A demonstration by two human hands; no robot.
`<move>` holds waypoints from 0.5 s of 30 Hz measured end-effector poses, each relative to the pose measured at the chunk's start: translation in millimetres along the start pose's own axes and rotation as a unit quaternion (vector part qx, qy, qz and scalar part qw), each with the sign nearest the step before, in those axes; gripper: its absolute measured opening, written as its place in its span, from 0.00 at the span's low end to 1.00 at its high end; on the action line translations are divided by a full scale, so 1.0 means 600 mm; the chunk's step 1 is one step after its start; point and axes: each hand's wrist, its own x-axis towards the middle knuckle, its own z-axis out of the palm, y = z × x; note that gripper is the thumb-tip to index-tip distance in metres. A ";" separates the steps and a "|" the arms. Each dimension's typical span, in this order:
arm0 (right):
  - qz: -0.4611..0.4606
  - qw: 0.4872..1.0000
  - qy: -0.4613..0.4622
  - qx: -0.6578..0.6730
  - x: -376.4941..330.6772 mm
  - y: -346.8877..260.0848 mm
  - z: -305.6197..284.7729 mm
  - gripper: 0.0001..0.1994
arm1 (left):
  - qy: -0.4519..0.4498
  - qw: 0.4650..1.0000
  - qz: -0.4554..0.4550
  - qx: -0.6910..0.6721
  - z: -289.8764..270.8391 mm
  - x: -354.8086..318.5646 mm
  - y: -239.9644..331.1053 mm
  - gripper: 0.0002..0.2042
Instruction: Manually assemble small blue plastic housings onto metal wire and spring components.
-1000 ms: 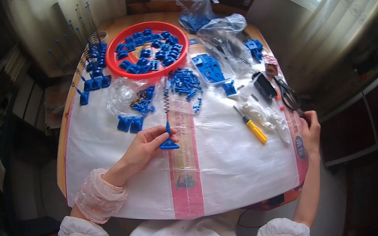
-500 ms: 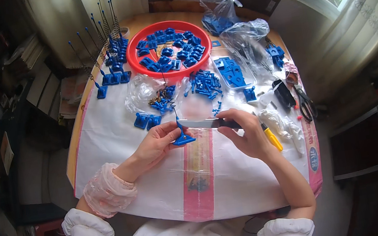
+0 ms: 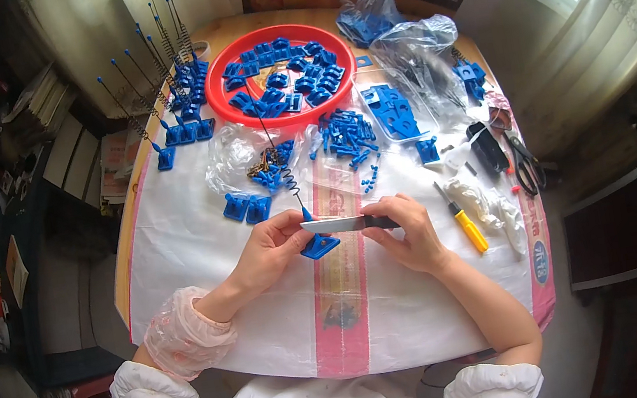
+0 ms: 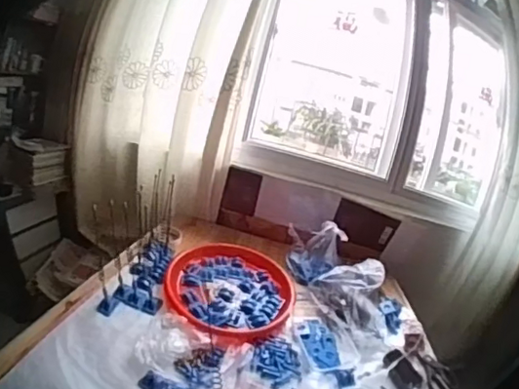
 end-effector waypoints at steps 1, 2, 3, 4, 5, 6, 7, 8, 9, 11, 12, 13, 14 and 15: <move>-0.006 1.000 0.000 -0.003 0.000 0.001 0.001 0.13 | 0.003 1.000 0.002 0.003 -0.001 0.000 -0.001 0.09; -0.012 1.000 -0.001 -0.007 0.000 0.001 0.001 0.13 | 0.006 1.000 0.004 0.005 -0.001 0.000 -0.002 0.09; -0.017 1.000 -0.001 -0.011 -0.001 0.001 0.002 0.13 | 0.004 1.000 0.004 0.008 -0.001 0.000 -0.002 0.09; -0.021 1.000 -0.003 -0.015 0.000 0.001 0.002 0.13 | 0.002 1.000 0.004 0.012 -0.001 0.000 -0.001 0.09; -0.025 0.999 -0.004 -0.019 0.002 0.001 0.002 0.14 | 0.002 1.000 0.006 0.016 0.000 -0.001 0.000 0.09; -0.030 0.999 -0.006 -0.023 0.003 0.001 0.002 0.14 | 0.001 1.000 0.008 0.015 0.001 -0.001 0.001 0.09; -0.032 0.999 -0.010 -0.027 0.003 0.000 0.001 0.14 | 0.001 1.000 0.010 0.014 0.001 0.000 0.002 0.09; -0.035 0.999 -0.014 -0.030 0.003 0.000 0.001 0.14 | 0.001 1.000 0.012 0.013 0.002 0.000 0.002 0.09; -0.037 0.999 -0.018 -0.034 0.004 0.000 0.000 0.14 | 0.001 1.000 0.014 0.018 0.002 0.000 0.001 0.09; -0.036 0.998 -0.020 -0.038 0.004 -0.001 -0.001 0.14 | 0.001 1.000 0.016 0.027 0.001 0.000 0.001 0.09; -0.036 0.998 -0.021 -0.041 0.004 -0.001 -0.001 0.15 | 0.000 1.000 0.013 0.023 0.002 0.000 0.001 0.09; -0.037 0.998 -0.018 -0.041 0.004 -0.001 -0.001 0.15 | -0.002 1.000 0.011 0.018 0.003 -0.001 0.003 0.09; -0.038 0.998 -0.015 -0.041 0.004 0.001 0.000 0.15 | -0.002 1.000 0.009 0.014 0.004 -0.001 0.003 0.09; -0.040 0.998 -0.013 -0.041 0.004 0.001 0.000 0.15 | -0.003 1.000 0.008 0.017 0.003 -0.001 0.002 0.09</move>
